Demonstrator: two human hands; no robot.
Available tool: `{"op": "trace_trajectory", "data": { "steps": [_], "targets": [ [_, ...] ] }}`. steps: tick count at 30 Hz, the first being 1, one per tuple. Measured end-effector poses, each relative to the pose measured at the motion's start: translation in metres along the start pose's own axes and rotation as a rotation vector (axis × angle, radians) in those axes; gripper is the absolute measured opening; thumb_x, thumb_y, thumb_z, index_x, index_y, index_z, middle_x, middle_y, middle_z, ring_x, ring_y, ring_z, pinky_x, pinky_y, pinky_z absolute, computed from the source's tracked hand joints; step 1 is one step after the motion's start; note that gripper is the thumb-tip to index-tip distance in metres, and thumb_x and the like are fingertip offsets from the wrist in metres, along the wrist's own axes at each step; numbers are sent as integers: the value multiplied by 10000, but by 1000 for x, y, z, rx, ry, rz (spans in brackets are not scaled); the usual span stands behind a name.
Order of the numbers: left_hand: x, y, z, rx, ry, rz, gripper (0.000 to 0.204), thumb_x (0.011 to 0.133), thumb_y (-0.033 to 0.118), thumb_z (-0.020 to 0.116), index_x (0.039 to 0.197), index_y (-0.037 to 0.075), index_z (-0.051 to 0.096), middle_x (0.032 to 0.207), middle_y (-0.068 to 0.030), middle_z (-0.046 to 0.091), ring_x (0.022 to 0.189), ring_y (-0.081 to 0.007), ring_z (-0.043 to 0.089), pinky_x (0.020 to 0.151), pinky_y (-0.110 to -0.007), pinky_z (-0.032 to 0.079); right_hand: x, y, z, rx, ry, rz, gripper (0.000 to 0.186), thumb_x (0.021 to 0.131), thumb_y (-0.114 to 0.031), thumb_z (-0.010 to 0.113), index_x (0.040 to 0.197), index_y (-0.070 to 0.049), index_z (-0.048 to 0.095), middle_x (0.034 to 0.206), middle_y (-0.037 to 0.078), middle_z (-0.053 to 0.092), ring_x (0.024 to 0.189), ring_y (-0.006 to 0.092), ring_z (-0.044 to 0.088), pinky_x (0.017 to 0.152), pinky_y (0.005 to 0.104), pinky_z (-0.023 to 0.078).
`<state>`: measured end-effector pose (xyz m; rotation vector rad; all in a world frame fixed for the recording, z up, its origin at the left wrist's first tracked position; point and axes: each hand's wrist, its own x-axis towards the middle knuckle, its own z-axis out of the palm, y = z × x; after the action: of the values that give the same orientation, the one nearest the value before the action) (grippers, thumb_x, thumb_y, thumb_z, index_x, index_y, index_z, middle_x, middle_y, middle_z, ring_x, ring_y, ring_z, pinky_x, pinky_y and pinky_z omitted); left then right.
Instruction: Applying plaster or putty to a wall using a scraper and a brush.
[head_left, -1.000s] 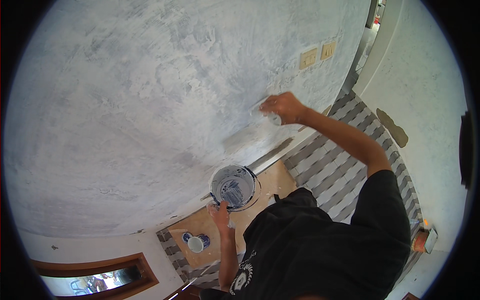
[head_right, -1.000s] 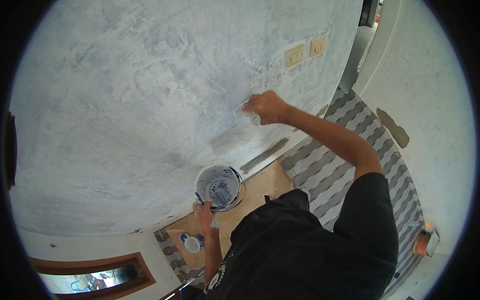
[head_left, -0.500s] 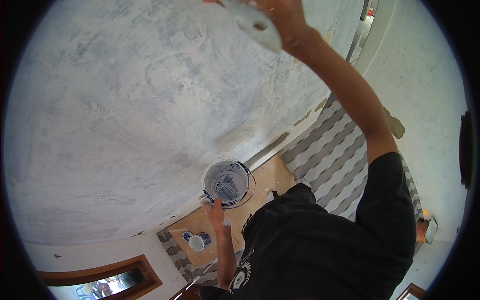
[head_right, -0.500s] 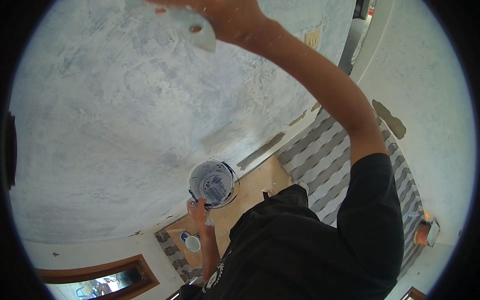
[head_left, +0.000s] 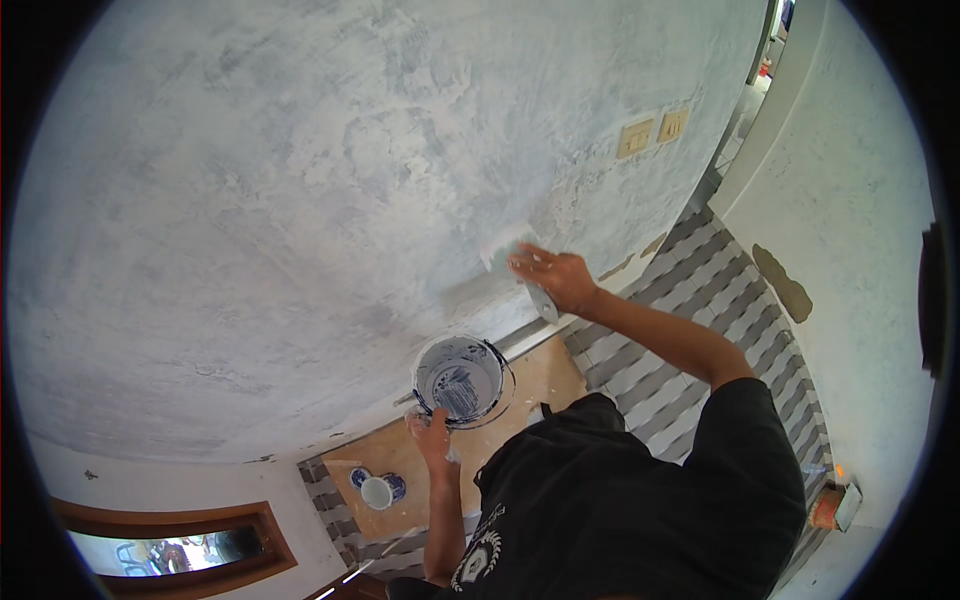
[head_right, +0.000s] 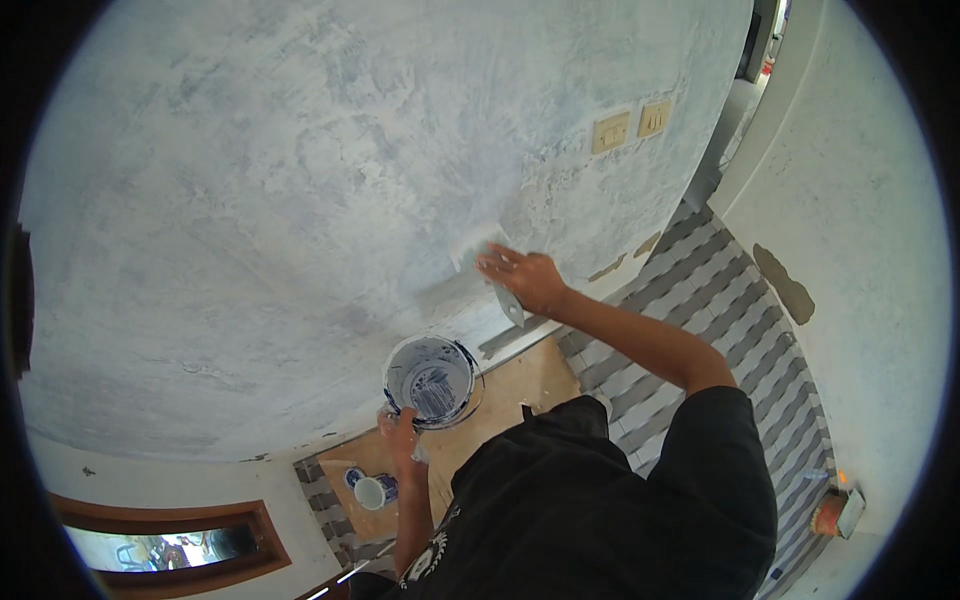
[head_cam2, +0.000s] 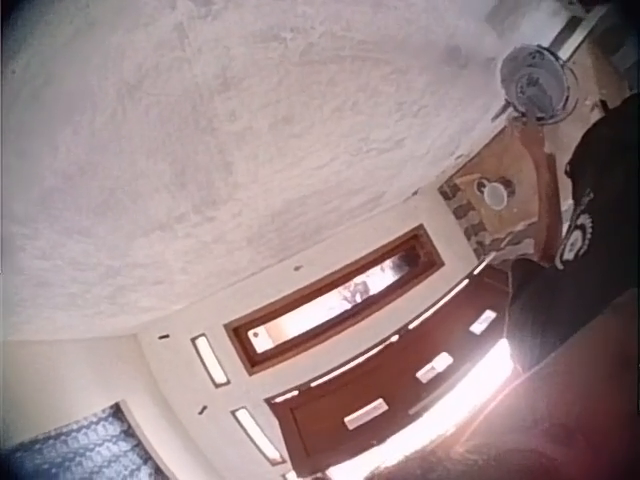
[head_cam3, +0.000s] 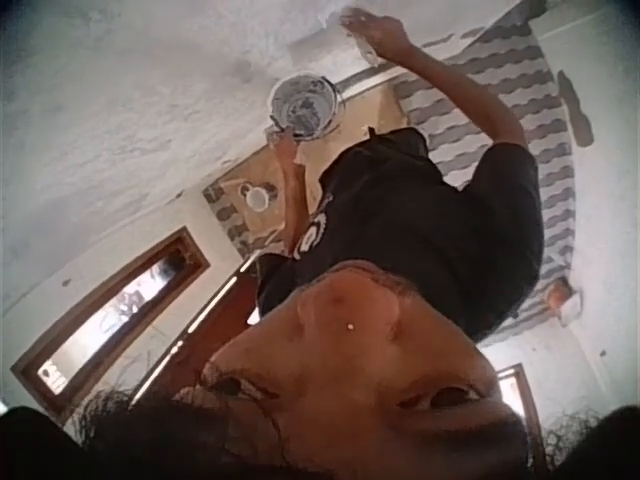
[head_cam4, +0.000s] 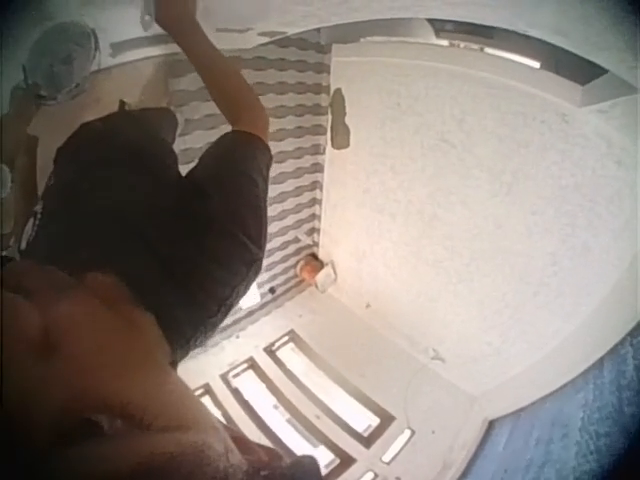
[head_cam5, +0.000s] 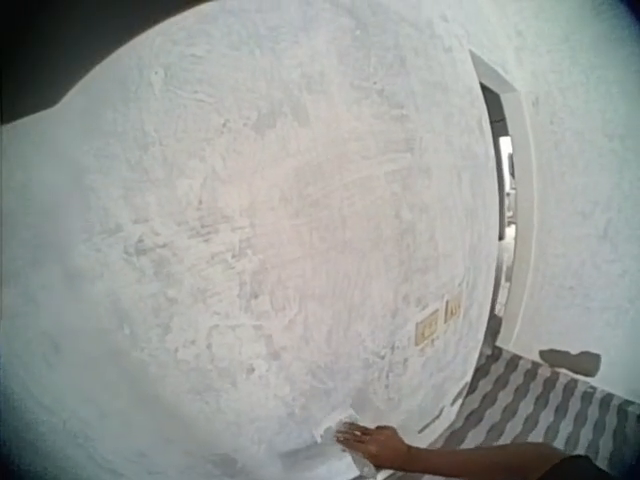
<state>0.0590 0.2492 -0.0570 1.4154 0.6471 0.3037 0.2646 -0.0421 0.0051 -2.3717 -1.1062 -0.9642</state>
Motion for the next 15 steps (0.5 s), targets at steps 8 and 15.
{"op": "trace_trajectory", "data": {
  "steps": [8, 15],
  "targets": [
    [1, -9, -2, 96, 28, 113, 227, 668, 73, 668, 767, 34, 468, 757, -22, 476, 699, -138, 438, 606, -298, 383, 56, 30, -15, 113, -409, -165, 449, 683, -176, 645, 1125, -96, 625, 764, 122, 660, 696, 305, 644, 601, 422, 512],
    [-18, 8, -7, 105, 62, 139, 231, 663, 89, 673, 698, 30, 452, 702, -15, 454, 647, -137, 416, 558, -316, 358, 210, 47, -143, 112, -141, -503, 433, 712, -100, 719, 1140, -105, 651, 777, 102, 669, 648, 243, 623, 596, 363, 507]
  ]
}}
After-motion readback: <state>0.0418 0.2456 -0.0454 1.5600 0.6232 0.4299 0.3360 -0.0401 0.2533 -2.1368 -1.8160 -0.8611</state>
